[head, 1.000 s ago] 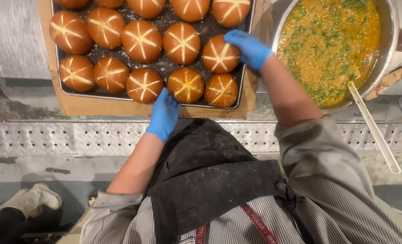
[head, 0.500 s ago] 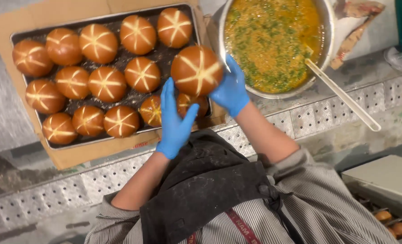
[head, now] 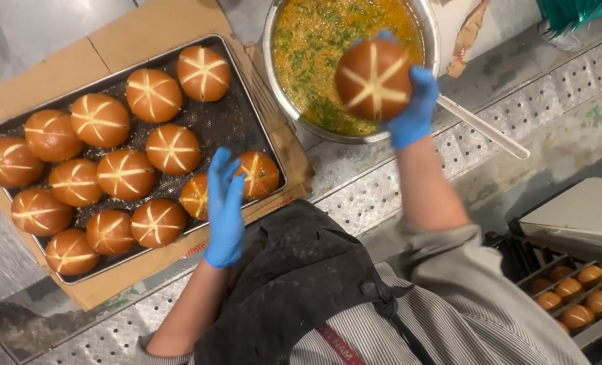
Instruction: Dipping scored bread rolls into a bowl of herb-infused liquid and placing them onto a tray.
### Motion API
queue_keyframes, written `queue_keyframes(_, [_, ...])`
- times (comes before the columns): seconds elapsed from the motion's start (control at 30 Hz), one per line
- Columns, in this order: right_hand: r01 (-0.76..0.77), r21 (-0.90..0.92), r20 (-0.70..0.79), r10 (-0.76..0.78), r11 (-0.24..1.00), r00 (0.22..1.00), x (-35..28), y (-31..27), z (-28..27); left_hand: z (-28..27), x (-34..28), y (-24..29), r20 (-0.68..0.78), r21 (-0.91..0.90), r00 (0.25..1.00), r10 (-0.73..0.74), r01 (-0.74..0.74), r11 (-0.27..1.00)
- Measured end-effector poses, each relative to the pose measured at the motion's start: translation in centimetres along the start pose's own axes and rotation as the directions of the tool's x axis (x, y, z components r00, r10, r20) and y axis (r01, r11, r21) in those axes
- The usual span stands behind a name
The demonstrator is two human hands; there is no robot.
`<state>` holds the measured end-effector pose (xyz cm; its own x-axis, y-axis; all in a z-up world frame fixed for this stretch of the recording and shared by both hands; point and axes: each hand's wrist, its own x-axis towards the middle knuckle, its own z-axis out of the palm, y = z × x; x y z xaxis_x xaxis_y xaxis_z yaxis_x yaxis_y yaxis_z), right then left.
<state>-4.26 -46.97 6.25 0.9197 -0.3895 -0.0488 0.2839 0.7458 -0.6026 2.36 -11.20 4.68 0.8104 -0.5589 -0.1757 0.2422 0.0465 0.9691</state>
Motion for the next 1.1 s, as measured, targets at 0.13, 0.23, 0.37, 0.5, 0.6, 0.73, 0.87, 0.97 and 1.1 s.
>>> queue_keyframes(0.13, [0.071,-0.73,0.053,-0.047,0.68,0.998,4.2,-2.9,-7.5,-2.3,-0.8,-2.4,-0.198,-0.072,0.972,-0.123,0.111,0.991])
queue_keyframes(0.23, [0.206,-0.972,0.209,-0.013,-0.111,0.978,5.5,-0.2,-9.5,-3.2,-1.3,-3.8,-0.248,-0.093,0.962,-0.115,0.094,0.991])
queue_keyframes(0.37, [0.289,-0.778,0.207,0.207,-0.558,0.956,6.0,0.7,-6.1,-3.2,-1.8,-3.5,-0.249,-0.073,0.963,-0.098,0.082,0.994])
queue_keyframes(0.5, [0.476,-0.603,0.194,0.46,-0.641,0.866,7.6,-0.9,-5.0,-2.9,-2.7,-2.5,-0.283,-0.094,0.954,-0.103,0.079,0.992])
queue_keyframes(0.6, [0.505,-0.581,0.137,0.535,-0.638,0.834,8.5,-0.9,-5.4,-3.0,-2.6,-2.5,-0.289,-0.109,0.951,-0.11,0.081,0.991])
queue_keyframes(0.73, [0.331,-0.754,0.001,0.503,-0.568,0.864,9.0,-0.7,-6.1,-3.1,-3.2,-2.6,-0.306,-0.127,0.946,-0.11,0.074,0.989])
queue_keyframes(0.87, [0.177,-0.866,-0.045,0.426,-0.467,0.904,11.0,-2.6,-6.8,-3.5,-3.5,-2.1,-0.325,-0.127,0.941,-0.092,0.053,0.991])
queue_keyframes(0.97, [0.149,-0.886,-0.008,0.335,-0.44,0.942,11.9,-3.4,-6.2,-3.6,-3.9,-2.2,-0.356,-0.148,0.925,-0.131,0.083,0.986])
queue_keyframes(1.1, [0.21,-0.772,0.01,0.319,-0.601,0.948,12.9,-2.6,-5.0,-3.6,-4.3,-1.8,-0.372,-0.156,0.914,-0.164,0.113,0.981])
